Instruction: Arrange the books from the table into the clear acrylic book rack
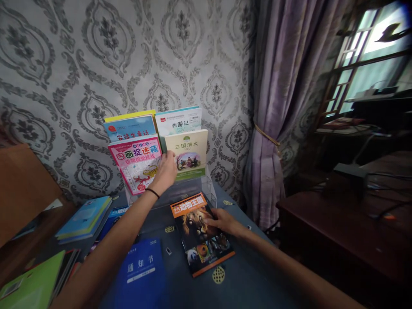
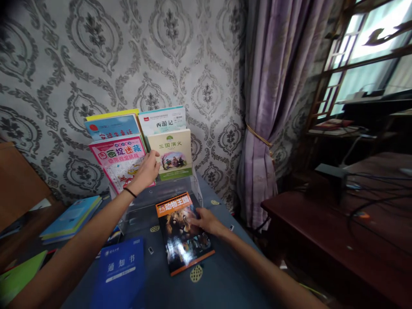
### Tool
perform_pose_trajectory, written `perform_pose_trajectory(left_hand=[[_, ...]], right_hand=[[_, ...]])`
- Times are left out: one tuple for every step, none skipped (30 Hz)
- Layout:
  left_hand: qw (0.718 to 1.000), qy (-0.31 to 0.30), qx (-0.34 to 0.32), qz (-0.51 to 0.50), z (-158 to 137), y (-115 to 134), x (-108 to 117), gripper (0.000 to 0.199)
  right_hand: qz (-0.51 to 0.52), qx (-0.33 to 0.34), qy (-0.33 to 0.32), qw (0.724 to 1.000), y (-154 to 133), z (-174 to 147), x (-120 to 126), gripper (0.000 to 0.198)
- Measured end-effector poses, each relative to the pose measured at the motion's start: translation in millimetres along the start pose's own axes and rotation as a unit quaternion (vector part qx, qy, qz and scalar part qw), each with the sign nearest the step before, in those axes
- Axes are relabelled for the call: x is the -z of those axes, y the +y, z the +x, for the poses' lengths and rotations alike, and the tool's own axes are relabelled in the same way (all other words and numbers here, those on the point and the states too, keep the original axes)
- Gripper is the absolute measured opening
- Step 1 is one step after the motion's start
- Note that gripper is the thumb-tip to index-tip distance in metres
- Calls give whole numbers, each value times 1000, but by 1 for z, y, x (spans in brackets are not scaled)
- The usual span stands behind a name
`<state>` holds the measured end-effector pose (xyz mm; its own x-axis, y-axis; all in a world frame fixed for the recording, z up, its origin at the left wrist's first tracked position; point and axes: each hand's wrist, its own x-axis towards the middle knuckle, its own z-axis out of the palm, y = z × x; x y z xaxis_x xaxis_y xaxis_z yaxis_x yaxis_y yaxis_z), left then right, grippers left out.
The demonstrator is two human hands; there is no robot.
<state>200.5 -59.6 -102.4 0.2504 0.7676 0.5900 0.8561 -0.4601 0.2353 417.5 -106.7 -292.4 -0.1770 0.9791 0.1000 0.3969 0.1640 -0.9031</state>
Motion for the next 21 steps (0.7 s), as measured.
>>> perform_pose_trajectory(left_hand=[[1000,4,3,-14,2,-2,-2,27],[1000,8,5,-26,3,-4,-4,28],[999,12,7,-35,4,-5,-6,28],[999,16,7,-40,5,-7,-8,28],[999,19,7,-43,5,-8,-10,28],[999,22,5,-45,6,-9,-11,28],[999,25,3,-46,6,-9,-12,28],[998,29,2,-47,6,-9,-13,29],[998,33,1,-48,6,-8,-13,31],[998,38,1,-48,6,-7,-13,33],[998,42,3,-47,7,-6,-13,36],[998,43,8,-45,7,-4,-13,39],[998,42,15,-41,8,-2,-13,41],[998,39,22,-37,9,0,-12,42],[998,35,29,-34,10,2,-12,42],[998,31,36,-34,10,4,-11,41],[998,28,41,-34,11,5,-10,40],[998,26,45,-35,11,7,-9,40],[998,25,47,-36,11,9,-9,40],[998,24,47,-36,11,10,-8,40],[998,26,47,-35,12,11,-8,41]], right_hand=[[-57,16,25,998,-6,6,9,37],[-84,29,51,995,-15,14,20,34],[-112,52,102,987,-26,24,31,32],[-122,95,166,974,-40,36,42,29],[-116,135,221,959,-56,49,52,31],[-98,162,259,947,-72,62,61,34],[-69,176,284,940,-87,76,69,36],[-25,179,281,943,-101,90,74,36],[32,170,263,949,-112,102,78,34],[76,158,238,955,-121,113,81,31],[107,147,221,958,-128,122,82,30],[126,138,210,960,-132,129,83,30],[133,133,207,960,-134,133,83,30],[132,130,209,960,-134,136,83,29],[127,128,213,960,-134,137,82,27],[119,127,216,961,-133,137,82,26],[104,128,220,961,-133,136,82,25],[86,133,228,961,-132,136,82,24],[65,143,238,959,-132,135,82,23],[46,154,249,955,-132,134,82,23],[33,165,259,951,-133,134,82,23]])
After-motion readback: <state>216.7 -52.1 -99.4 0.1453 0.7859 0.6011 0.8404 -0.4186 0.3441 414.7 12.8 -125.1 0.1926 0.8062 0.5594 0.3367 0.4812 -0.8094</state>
